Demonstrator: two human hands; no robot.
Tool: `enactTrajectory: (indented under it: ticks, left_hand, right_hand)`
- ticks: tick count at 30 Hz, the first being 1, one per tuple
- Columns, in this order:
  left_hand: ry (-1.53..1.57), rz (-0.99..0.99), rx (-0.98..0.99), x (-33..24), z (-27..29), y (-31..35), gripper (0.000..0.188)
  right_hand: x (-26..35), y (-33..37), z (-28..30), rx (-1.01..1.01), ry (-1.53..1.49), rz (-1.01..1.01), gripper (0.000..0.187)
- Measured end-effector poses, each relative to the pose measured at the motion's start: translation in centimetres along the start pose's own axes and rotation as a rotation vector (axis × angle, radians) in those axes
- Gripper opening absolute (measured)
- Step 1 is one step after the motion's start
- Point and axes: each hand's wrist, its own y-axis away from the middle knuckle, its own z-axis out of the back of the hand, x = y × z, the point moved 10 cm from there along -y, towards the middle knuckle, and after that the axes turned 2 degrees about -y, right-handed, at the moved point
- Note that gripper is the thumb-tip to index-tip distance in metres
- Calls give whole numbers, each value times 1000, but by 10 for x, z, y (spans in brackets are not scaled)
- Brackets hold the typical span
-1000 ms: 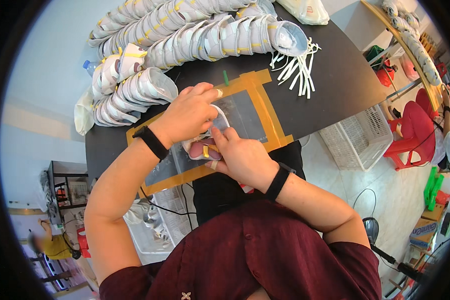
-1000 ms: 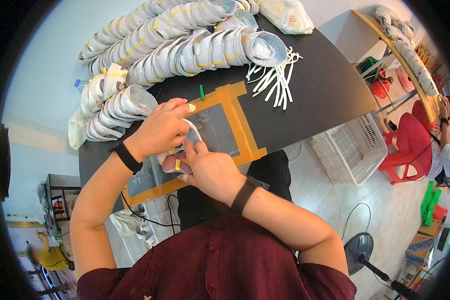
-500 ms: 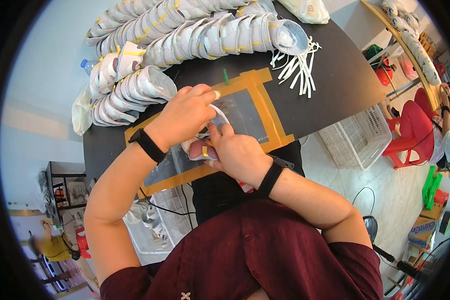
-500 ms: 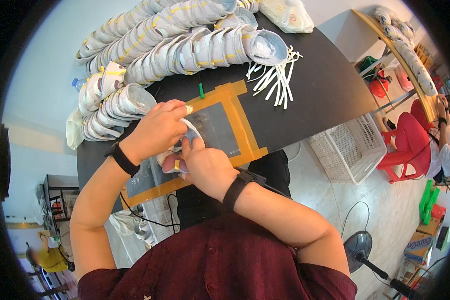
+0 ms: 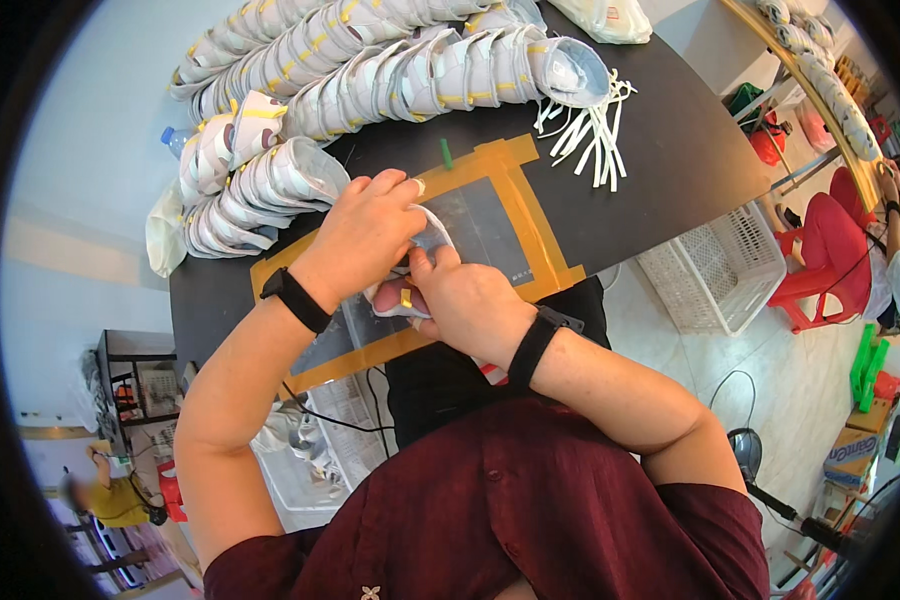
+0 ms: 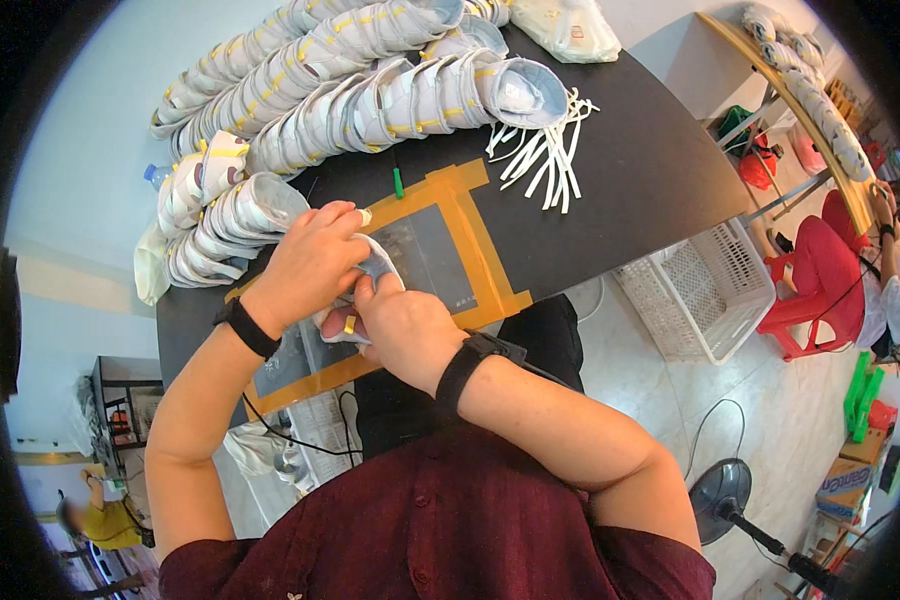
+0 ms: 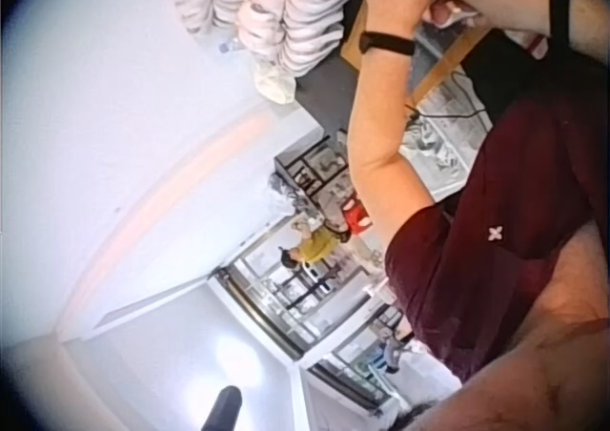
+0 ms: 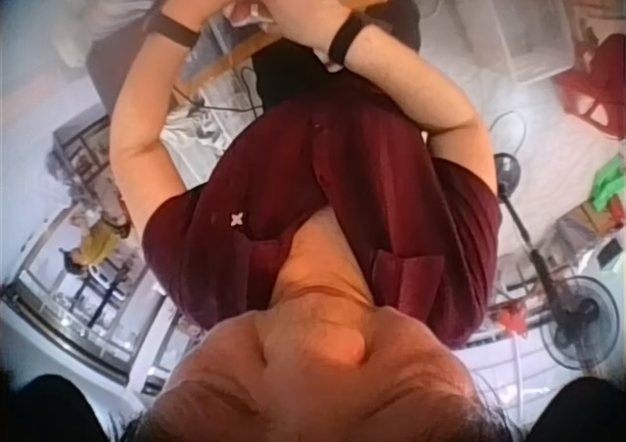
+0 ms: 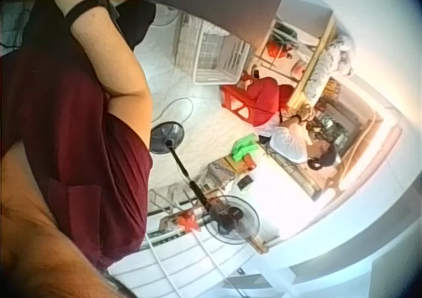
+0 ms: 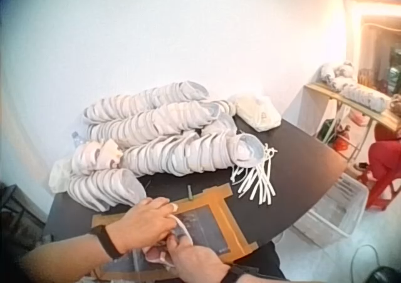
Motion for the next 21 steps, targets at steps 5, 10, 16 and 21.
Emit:
enactTrajectory:
  ticks: [5,10,16,21]
  left_hand:
    - [106,20,70,10,-12,1,13]
    - [127,-2,94,7,-13,-8,14]
    - [-25,55,208,11,-24,-14,20]
    - [-48,64,308,13,-34,-25,32]
  right_hand:
    - [1,1,-2,56,11,-24,64]
    - [0,-2,-6,89,36,-3,70]
    - [-2,-2,-6,22,-11,-18,59]
    - [-5,-6,-9,15,-27,4,49]
